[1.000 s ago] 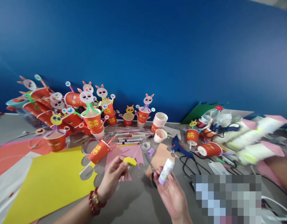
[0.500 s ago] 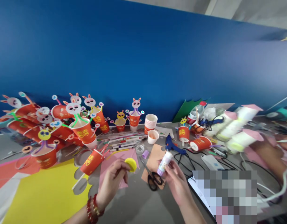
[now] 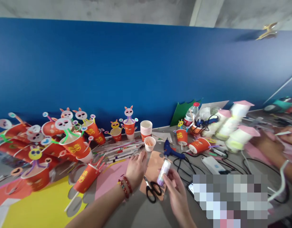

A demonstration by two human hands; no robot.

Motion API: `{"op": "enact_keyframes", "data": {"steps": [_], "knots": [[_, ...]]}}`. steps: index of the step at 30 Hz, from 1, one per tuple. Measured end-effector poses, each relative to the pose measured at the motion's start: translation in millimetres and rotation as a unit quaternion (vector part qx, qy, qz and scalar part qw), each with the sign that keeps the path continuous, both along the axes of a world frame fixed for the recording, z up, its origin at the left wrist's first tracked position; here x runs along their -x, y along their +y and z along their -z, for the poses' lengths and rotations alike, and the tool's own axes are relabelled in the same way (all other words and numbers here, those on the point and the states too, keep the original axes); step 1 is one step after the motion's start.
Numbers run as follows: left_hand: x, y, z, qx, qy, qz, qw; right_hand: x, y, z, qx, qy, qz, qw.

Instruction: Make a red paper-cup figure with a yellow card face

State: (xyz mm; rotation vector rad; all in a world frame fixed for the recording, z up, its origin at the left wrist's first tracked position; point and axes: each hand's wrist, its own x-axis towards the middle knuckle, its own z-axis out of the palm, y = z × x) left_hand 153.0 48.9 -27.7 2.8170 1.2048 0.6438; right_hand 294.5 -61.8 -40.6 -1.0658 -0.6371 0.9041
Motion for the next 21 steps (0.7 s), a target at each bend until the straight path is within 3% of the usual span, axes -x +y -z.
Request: {"op": "enact_keyframes", "data": {"steps": [9,11,13,16,17,19,21], "knots": [[3.2,-9.2,21.6,-0.018,0.045,0.014,0.999,0.3,-3.1,-4.9,-0.023,-0.021,-0.03,0.999],[5.5,-9.9,20.4,0.025,-0.011,0.024,0.999,-0.2,-3.9,-4.1,-0.025,-0.028,-0.036,0.999],[7.8,-10.6,12.5,0.114,-0.133,0.029,0.984,-0.5,-5.2,-3.5,-0.024,-0.035,-0.036,0.998],[9.1,-14.0,-10.9,0.253,-0.312,0.013,0.916,0.5,-7.8,-1.3,-0.026,-0.05,-0.067,0.996],[8.5,-16.3,-20.1,0.341,-0.406,0.005,0.848,1.4,-8.8,0.1,-0.026,-0.055,-0.088,0.994],[5.7,-23.0,-36.6,0.475,-0.557,0.001,0.681,3.7,-10.3,3.7,-0.027,-0.065,-0.13,0.989],[2.1,-31.5,-47.6,0.55,-0.624,0.007,0.556,6.2,-11.2,6.4,-0.024,-0.085,-0.154,0.984]]}}
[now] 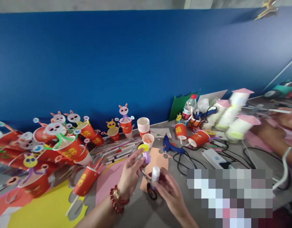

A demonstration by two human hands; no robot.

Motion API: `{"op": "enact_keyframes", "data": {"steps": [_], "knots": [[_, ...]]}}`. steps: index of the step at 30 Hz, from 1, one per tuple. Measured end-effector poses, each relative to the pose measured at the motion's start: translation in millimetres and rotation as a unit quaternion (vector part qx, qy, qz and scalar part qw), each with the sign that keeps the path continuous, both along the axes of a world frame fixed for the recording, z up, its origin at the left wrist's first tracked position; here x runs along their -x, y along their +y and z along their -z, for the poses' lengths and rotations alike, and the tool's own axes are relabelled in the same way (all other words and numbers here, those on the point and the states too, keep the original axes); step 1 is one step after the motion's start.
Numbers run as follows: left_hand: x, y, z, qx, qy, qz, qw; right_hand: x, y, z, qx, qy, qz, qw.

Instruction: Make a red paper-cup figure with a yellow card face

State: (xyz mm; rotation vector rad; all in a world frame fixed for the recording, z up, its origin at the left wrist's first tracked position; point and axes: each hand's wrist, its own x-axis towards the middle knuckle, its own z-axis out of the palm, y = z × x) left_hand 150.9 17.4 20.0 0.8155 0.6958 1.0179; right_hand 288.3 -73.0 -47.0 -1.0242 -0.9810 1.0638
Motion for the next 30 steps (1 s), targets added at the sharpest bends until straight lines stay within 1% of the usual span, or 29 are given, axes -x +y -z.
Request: {"op": "enact_keyframes", "data": {"steps": [1,3,6,9,12,15,22,26,28,30], "knots": [[-1.7,-4.4,-3.0,0.029,-0.033,0.009,0.999,1.0,-0.1,0.4,-0.001,-0.016,-0.005,1.0],[-4.0,-12.1,-5.0,0.055,-0.07,0.025,0.996,2.4,0.2,-1.4,-0.005,-0.05,-0.01,0.999],[-5.3,-19.4,-3.7,0.067,-0.093,0.033,0.993,2.9,1.4,-7.0,-0.017,-0.091,-0.013,0.996],[-5.3,-23.1,-2.9,0.069,-0.096,0.027,0.993,2.7,2.6,-8.9,-0.03,-0.128,-0.003,0.991],[-4.4,-26.7,-1.3,0.061,-0.079,0.009,0.995,2.3,2.9,-6.0,-0.044,-0.16,0.002,0.986],[-1.9,-30.7,3.2,0.048,-0.06,-0.004,0.997,1.9,2.2,-3.2,-0.045,-0.177,0.0,0.983],[5.1,-36.2,15.2,-0.03,-0.005,-0.03,0.999,3.0,0.1,-2.7,-0.036,-0.192,-0.005,0.981],[4.8,-38.5,22.2,-0.054,0.004,-0.04,0.998,3.5,-1.6,-2.2,-0.038,-0.197,-0.008,0.98],[4.7,-38.8,23.7,-0.062,0.008,-0.047,0.997,3.9,-1.9,-2.3,-0.042,-0.194,-0.011,0.98],[5.5,-37.5,21.3,-0.066,0.011,-0.049,0.997,4.4,-1.5,-2.3,-0.045,-0.191,-0.011,0.981]]}}
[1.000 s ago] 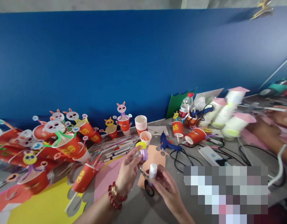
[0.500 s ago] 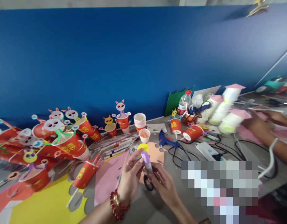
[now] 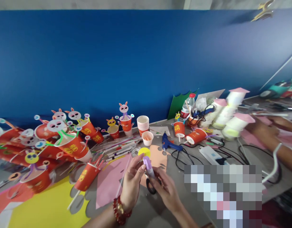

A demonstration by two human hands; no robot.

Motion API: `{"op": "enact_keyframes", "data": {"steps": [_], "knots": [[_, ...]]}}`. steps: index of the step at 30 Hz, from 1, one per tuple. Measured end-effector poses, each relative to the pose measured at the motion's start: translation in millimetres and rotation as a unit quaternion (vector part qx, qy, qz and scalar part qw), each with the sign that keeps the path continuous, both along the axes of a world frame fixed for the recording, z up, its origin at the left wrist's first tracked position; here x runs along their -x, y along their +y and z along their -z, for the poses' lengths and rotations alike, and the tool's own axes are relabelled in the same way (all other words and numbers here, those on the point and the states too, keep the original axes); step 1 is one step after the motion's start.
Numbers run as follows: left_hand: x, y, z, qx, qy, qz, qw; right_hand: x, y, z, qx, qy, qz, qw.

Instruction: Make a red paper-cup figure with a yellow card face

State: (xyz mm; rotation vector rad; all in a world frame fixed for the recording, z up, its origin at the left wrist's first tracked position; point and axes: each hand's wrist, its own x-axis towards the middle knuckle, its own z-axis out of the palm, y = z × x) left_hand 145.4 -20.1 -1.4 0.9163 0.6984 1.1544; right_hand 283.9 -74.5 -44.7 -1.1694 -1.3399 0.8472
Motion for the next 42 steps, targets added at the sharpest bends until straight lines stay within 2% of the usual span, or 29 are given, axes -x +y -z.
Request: {"op": "enact_keyframes", "data": {"steps": [6,9,16,24,31,38,42], "knots": [[1.7,13.6,-28.3,0.024,-0.028,0.024,0.999,0.6,2.3,0.9,-0.022,-0.036,0.014,0.999],[-2.5,19.5,-34.5,0.037,-0.027,0.059,0.997,0.2,2.4,-1.2,-0.046,-0.054,0.016,0.997],[-8.5,12.2,-19.4,0.075,-0.117,0.078,0.987,2.4,0.1,-7.3,-0.054,-0.084,0.02,0.995],[-6.1,10.4,-7.5,0.128,-0.142,0.077,0.979,3.8,-1.0,-0.4,-0.046,-0.093,0.031,0.994],[-3.5,8.0,-5.7,0.158,-0.153,0.101,0.97,1.7,-0.2,4.1,-0.064,-0.108,0.026,0.992],[7.2,1.5,-9.0,0.129,-0.121,0.082,0.981,11.3,2.2,-0.7,-0.042,-0.104,0.003,0.994],[38.1,15.5,-17.8,0.033,-0.059,0.012,0.998,5.9,6.9,-4.9,0.002,-0.056,-0.001,0.998]]}}
